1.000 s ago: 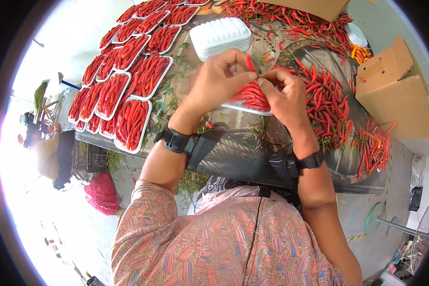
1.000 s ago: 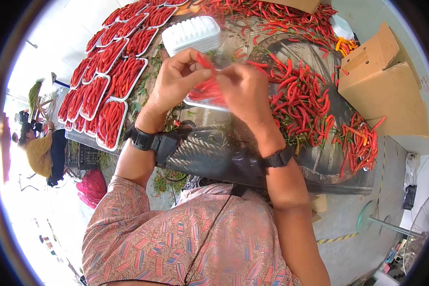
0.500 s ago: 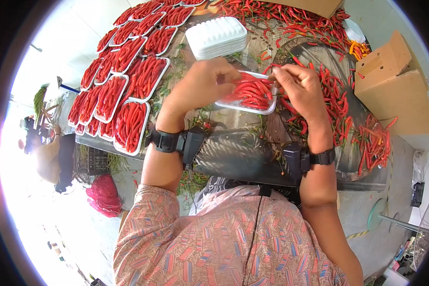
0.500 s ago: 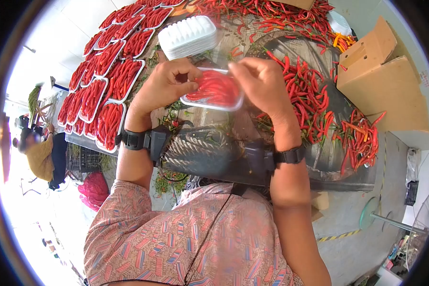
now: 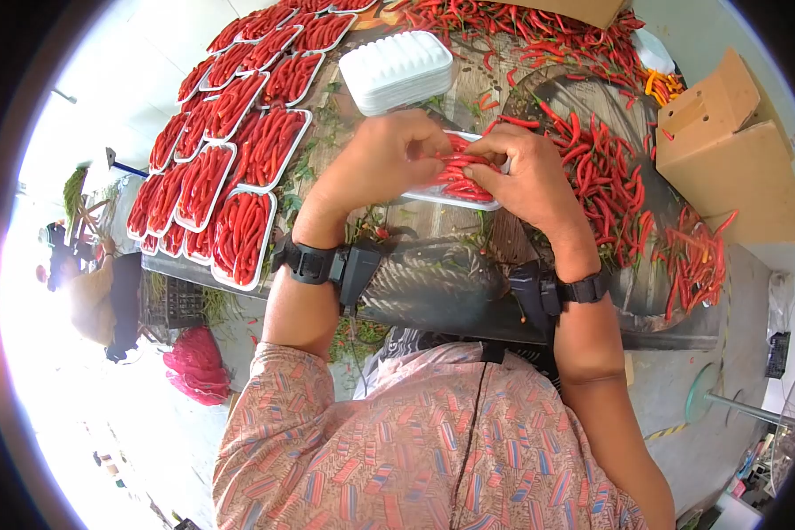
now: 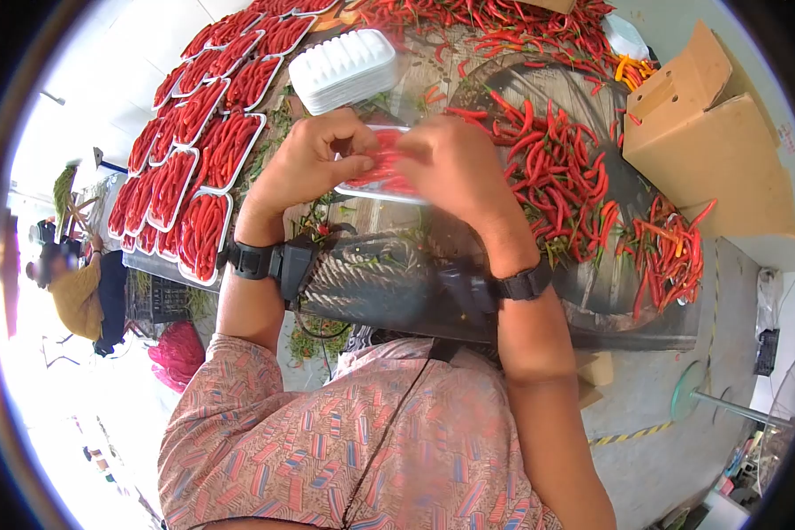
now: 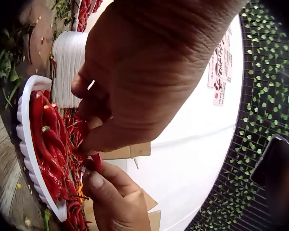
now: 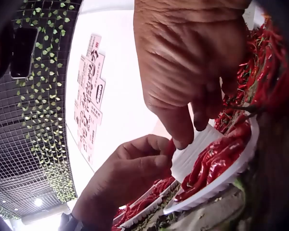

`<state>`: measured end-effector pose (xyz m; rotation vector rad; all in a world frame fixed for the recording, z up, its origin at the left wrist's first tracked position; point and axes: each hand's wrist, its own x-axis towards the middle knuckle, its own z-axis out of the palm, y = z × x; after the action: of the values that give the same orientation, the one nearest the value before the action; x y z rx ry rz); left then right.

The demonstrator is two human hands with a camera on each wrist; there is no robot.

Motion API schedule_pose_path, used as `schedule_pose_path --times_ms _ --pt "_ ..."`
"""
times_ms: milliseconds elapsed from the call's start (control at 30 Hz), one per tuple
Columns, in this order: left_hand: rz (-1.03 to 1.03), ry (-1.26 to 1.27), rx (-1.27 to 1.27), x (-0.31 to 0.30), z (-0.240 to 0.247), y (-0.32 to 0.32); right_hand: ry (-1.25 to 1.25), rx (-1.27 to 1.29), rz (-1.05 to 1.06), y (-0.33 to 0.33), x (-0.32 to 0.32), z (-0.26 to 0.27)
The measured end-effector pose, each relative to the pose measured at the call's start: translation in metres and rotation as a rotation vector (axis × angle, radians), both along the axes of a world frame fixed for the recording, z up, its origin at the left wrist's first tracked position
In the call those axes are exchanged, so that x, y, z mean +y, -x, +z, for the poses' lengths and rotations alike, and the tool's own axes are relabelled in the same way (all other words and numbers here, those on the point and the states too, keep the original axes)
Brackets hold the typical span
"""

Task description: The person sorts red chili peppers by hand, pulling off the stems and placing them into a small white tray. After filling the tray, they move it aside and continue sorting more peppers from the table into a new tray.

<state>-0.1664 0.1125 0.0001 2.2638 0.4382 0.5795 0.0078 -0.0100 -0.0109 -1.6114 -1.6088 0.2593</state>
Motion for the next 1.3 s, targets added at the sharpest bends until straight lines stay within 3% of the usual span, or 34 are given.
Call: schedule_pose_path --times_ms 100,167,333,667,967,1300 --pt "-0.03 0.097 -0.033 0.003 -0.001 0.001 -0.041 -0.04 -0.003 -0.001 0.0 0.0" --pt "0.06 -0.008 0.001 0.004 0.006 0.004 -0.035 -0.013 -0.024 -0.002 -0.001 0.001" --pt "0.065 -0.095 0.067 0.012 -0.001 0.006 -0.014 -0.04 -0.132 -0.006 0.0 -0.005" --pt "0.072 -0.336 0.181 0.006 -0.002 0.003 0.016 0.029 -0.137 0.0 0.003 -0.008" --pt "0.081 -0.35 0.132 -0.001 -0.004 -0.004 0.064 0.145 -0.171 -0.003 0.005 -0.011" --pt "0.13 -0.396 0.207 -0.004 -0.007 -0.007 -0.062 0.05 -0.128 0.001 0.007 -0.018"
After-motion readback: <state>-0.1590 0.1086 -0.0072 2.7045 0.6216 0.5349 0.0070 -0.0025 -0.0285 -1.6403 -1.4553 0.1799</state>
